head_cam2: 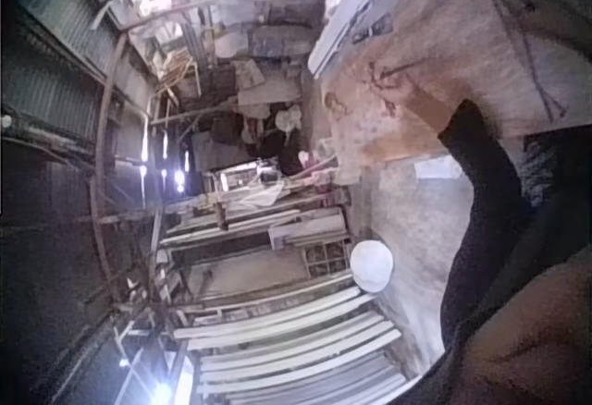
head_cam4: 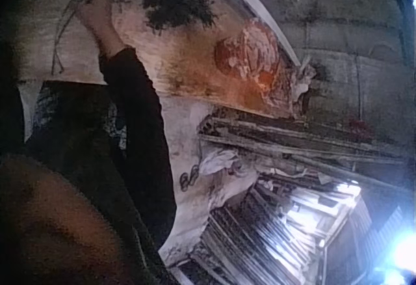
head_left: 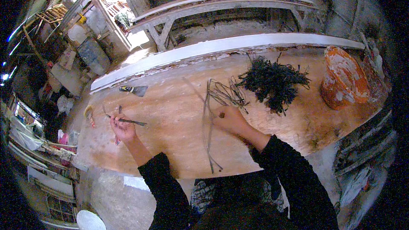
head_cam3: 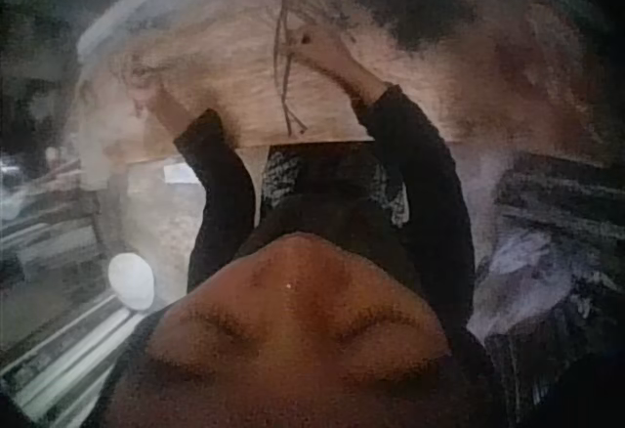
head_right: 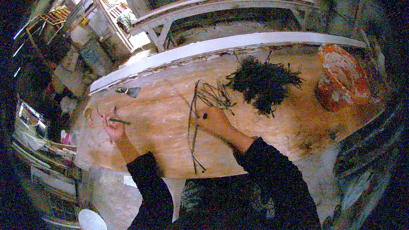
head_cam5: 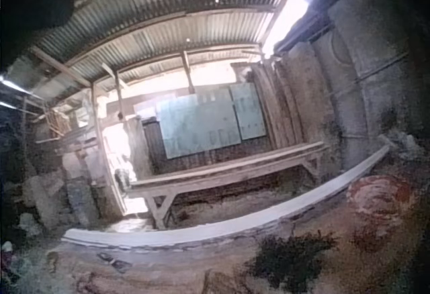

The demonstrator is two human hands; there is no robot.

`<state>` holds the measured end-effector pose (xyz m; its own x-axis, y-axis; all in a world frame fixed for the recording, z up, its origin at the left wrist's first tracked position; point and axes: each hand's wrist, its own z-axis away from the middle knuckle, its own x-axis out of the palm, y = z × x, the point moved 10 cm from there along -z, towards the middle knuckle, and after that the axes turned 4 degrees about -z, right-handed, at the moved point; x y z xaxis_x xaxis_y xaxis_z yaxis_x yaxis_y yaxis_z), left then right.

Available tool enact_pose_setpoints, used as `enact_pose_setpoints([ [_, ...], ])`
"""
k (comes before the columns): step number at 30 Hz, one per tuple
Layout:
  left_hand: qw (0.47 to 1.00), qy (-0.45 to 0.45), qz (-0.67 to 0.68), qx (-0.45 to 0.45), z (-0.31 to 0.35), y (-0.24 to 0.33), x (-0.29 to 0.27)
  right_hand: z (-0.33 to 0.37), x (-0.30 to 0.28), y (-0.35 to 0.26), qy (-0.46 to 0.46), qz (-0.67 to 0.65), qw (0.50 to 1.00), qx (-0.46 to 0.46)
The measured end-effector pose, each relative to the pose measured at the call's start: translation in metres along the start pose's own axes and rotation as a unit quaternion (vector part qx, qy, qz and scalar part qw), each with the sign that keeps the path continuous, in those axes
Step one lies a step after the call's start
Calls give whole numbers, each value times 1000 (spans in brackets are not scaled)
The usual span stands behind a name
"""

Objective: The person repeatedly picks up thin black cords from a wooden workbench, aligns them, and ties them into knots by hand. The tied cords are placed back on the bench. The workspace contains tools and a bucket, but only the cords are handled.

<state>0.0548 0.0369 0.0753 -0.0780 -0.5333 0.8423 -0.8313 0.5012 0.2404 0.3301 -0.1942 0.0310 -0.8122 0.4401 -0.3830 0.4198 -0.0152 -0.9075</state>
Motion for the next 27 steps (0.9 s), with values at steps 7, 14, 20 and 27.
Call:
enact_pose_setpoints([
  [7,944,241,-222,44,-4,-5,-41,-6,1,14,-2,-54,998,15],
  [14,786,219,-566,-116,-8,-103,-28,-6,10,24,-18,-230,971,70],
  [20,705,199,-640,-232,-4,-132,-29,-4,7,11,-19,-263,963,59],
  [27,741,186,-589,-262,3,-152,-25,0,16,20,-35,-386,913,129],
])
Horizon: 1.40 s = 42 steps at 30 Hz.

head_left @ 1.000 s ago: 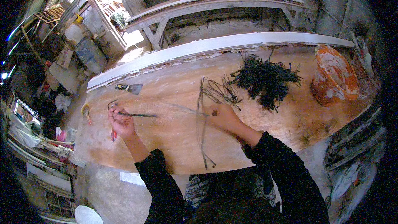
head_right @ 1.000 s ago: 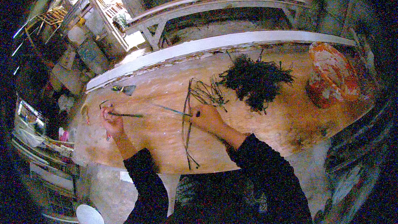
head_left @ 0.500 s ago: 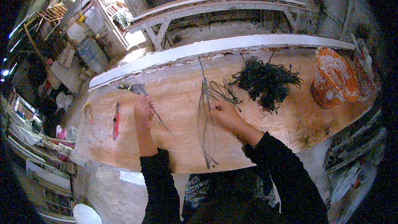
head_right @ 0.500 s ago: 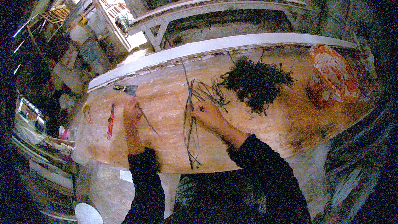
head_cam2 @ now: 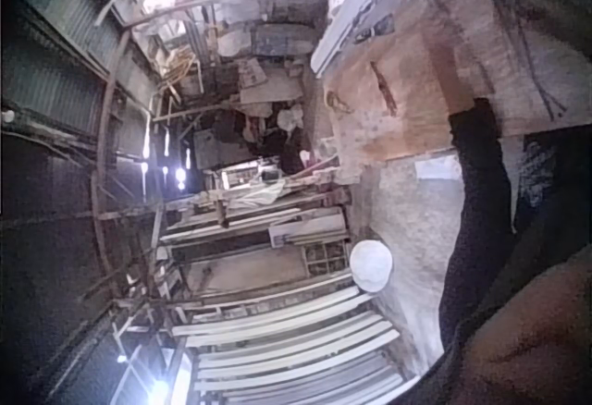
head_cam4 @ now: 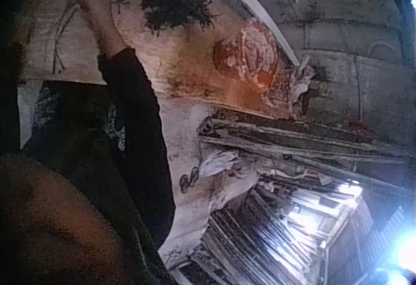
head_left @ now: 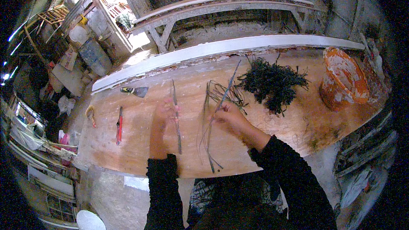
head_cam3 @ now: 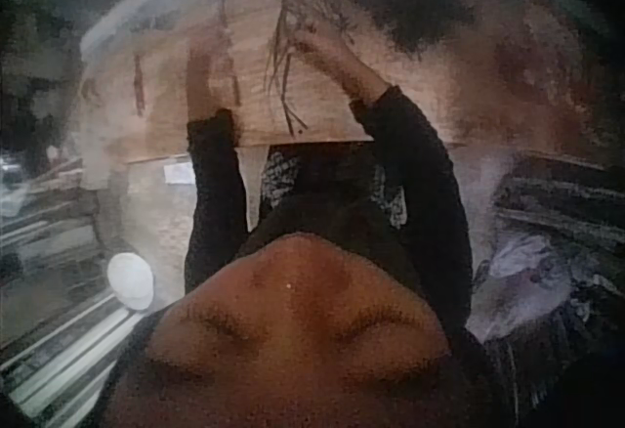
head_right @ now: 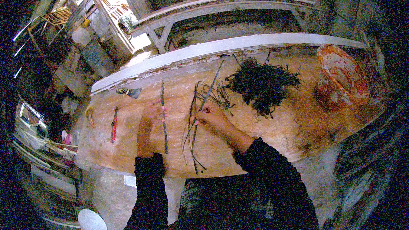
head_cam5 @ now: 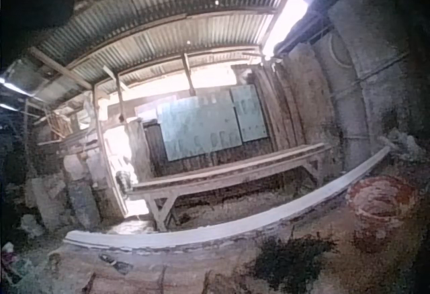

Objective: The person repeatedly picks up thin black cords from a wooden workbench, aligns them, and ties them into knots by hand. The tied cords are placed back on the bench. The workspace contains tools and a bucket, but only the cords are handled.

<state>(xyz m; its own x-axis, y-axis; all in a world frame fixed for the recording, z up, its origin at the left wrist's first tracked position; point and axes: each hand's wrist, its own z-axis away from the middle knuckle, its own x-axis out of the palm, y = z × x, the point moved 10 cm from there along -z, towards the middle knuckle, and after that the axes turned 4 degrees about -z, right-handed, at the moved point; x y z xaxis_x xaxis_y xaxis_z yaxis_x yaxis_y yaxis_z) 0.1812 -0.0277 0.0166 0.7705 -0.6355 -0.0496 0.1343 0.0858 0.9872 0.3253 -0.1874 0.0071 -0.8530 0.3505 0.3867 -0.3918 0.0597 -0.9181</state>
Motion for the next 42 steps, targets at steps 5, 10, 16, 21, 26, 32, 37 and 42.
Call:
enact_pose_setpoints([
  [5,999,-2,-24,26,-12,-15,-9,2,10,-2,-49,-123,991,6],
  [10,897,192,-270,292,16,52,-19,4,17,3,-51,-140,988,34],
  [16,765,171,-469,406,76,117,73,11,12,-1,-25,51,997,55],
  [21,769,213,-459,390,71,106,66,13,13,-8,-24,106,993,51],
  [26,963,39,-72,258,33,64,44,4,8,2,-15,103,994,18],
  [32,973,-94,157,140,29,40,78,5,9,1,-30,164,986,-7],
  [37,929,-58,344,119,27,38,63,11,19,-5,-56,123,991,19],
  [42,944,-4,302,131,17,37,25,5,12,4,-87,76,993,34],
])
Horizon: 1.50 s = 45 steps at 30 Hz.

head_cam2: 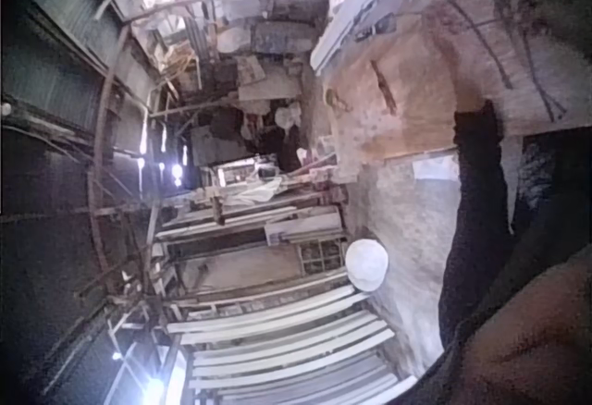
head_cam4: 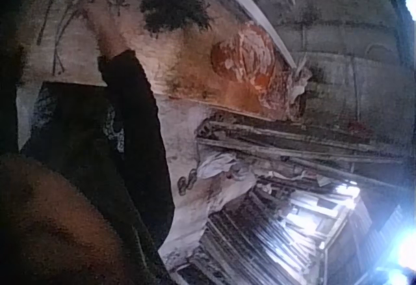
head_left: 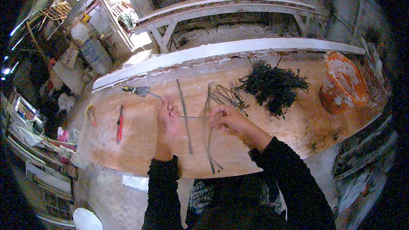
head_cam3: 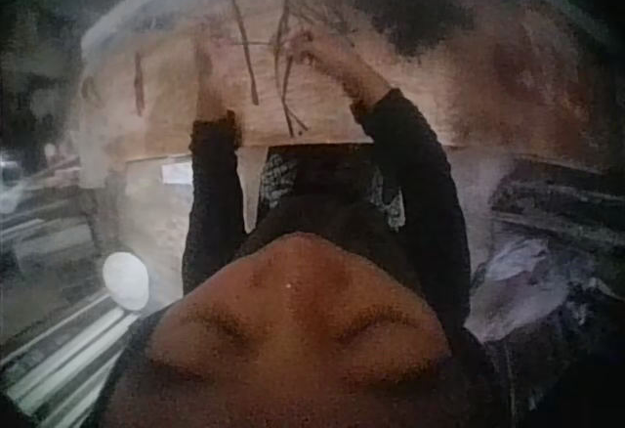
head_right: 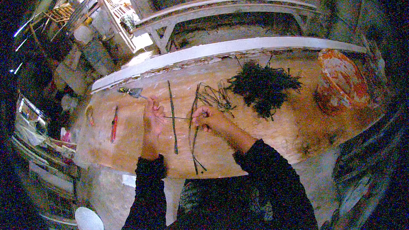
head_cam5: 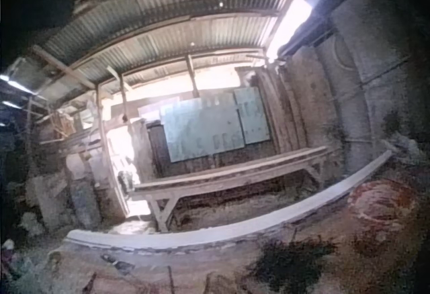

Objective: The person repeatedly picks up thin black cords from a wooden workbench, aligns them, and ties them into knots by hand. The tied cords are placed back on the bench. The workspace contains tools and a bucket, but only the cords are handled.

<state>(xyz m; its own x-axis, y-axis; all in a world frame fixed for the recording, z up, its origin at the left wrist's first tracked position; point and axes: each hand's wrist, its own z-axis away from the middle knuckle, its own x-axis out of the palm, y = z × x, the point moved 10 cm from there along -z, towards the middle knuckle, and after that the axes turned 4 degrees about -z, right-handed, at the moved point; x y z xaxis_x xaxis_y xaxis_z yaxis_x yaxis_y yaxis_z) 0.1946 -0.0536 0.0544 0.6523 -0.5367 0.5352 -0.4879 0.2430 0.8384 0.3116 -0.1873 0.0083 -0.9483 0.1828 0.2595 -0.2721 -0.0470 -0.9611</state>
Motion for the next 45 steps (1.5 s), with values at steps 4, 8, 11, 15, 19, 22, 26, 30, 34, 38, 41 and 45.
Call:
enact_pose_setpoints([
  [4,999,16,-12,28,-1,13,-6,2,5,-11,-46,-89,995,-8],
  [8,997,9,-75,3,-3,5,-10,10,13,-26,-88,-172,981,10],
  [11,988,-36,-146,-28,3,-6,2,24,31,-56,-166,-315,934,-31],
  [15,942,-46,-324,-79,16,-27,22,26,20,-72,-117,-280,947,-106],
  [19,870,-152,-427,-193,40,-50,56,8,-14,-47,-11,-206,971,-118],
  [22,849,-187,-454,-194,43,-55,63,3,-32,-38,74,-174,977,-101],
  [26,856,-201,-419,-227,44,-64,62,4,-39,-39,134,-89,982,-103],
  [30,844,-214,-425,-247,45,-73,60,8,-39,-45,136,-88,979,-124],
  [34,868,-212,-387,-227,44,-77,61,10,-37,-44,142,-124,975,-113],
  [38,872,-214,-357,-257,50,-79,65,8,-23,-41,109,-122,980,-111],
  [41,877,-207,-350,-257,51,-80,64,8,-16,-38,83,-127,982,-116],
  [45,876,-226,-355,-236,49,-84,64,9,-14,-43,77,-150,974,-152],
])
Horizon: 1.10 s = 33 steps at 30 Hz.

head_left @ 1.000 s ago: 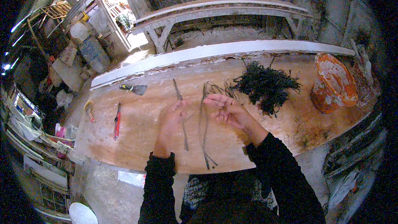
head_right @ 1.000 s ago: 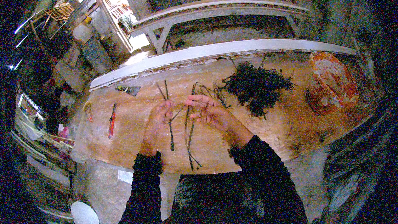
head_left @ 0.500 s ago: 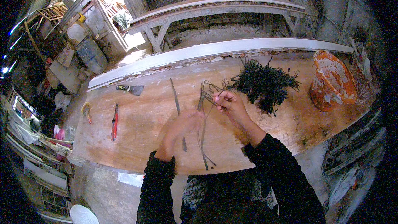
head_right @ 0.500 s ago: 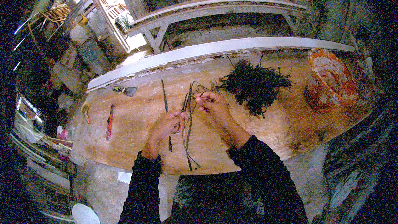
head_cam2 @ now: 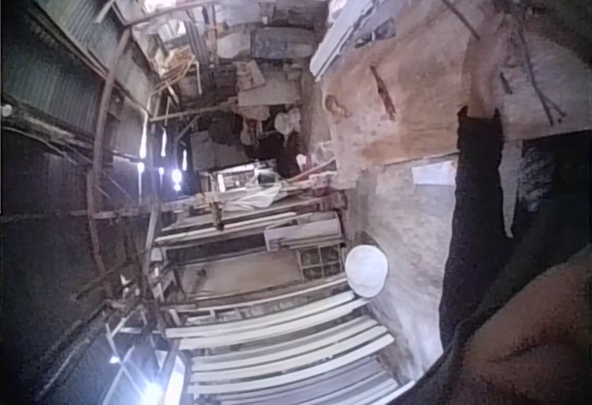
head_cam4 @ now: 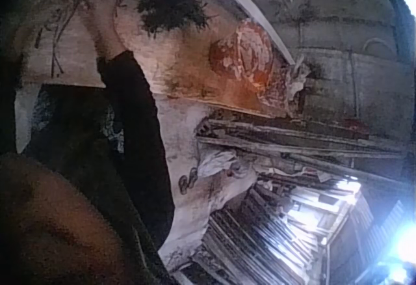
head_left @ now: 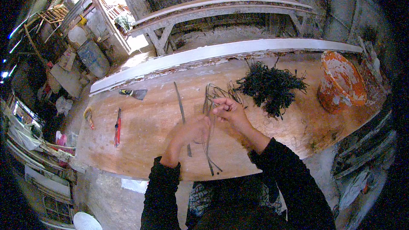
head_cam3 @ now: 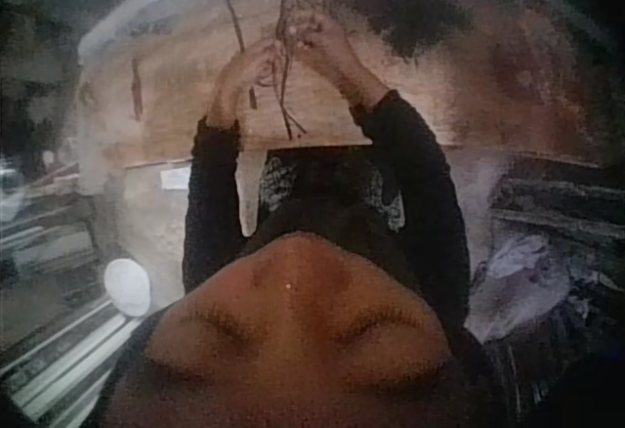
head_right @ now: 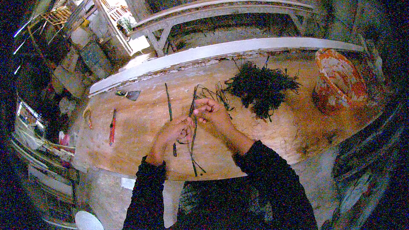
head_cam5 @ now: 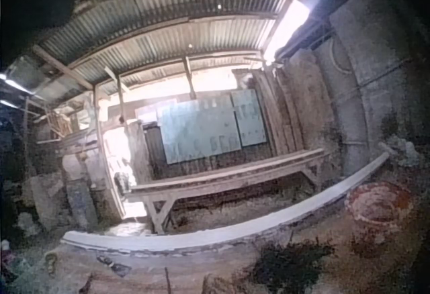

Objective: The person repeatedly picks up thin black cords from a wooden workbench, aligns them, and ties them into knots by hand. The tied cords are placed back on the bench. The workspace contains tools and a bucket, but only the cords are handled.

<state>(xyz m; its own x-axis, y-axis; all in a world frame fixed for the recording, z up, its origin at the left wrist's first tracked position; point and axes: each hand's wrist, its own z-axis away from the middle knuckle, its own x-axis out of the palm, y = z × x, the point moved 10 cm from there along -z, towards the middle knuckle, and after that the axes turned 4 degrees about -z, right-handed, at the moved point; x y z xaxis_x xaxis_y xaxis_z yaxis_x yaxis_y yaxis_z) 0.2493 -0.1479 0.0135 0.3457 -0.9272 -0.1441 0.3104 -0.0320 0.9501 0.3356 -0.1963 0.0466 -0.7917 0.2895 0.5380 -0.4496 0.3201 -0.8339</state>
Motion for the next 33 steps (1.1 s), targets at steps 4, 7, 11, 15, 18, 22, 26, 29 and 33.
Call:
enact_pose_setpoints([
  [4,1000,-10,-4,-15,5,3,5,-1,1,-2,-5,17,1000,7],
  [7,1000,-9,-16,-17,4,5,6,-2,-4,3,2,42,999,25],
  [11,1000,4,-28,-4,3,5,2,-3,-11,5,25,33,999,16],
  [15,998,47,6,-33,7,6,0,0,-6,3,30,4,999,28],
  [18,999,40,-10,-30,9,13,3,0,-4,5,20,-18,999,36],
  [22,999,30,-15,-23,2,-2,1,-2,-6,5,17,-10,1000,21],
  [26,999,7,-6,-36,2,-5,5,-1,-4,2,18,-3,1000,18],
  [29,999,-5,-35,-36,0,-7,6,-2,-10,5,39,25,999,21],
  [33,995,10,-95,-11,-4,-15,-1,-1,-9,6,41,14,999,29],
])
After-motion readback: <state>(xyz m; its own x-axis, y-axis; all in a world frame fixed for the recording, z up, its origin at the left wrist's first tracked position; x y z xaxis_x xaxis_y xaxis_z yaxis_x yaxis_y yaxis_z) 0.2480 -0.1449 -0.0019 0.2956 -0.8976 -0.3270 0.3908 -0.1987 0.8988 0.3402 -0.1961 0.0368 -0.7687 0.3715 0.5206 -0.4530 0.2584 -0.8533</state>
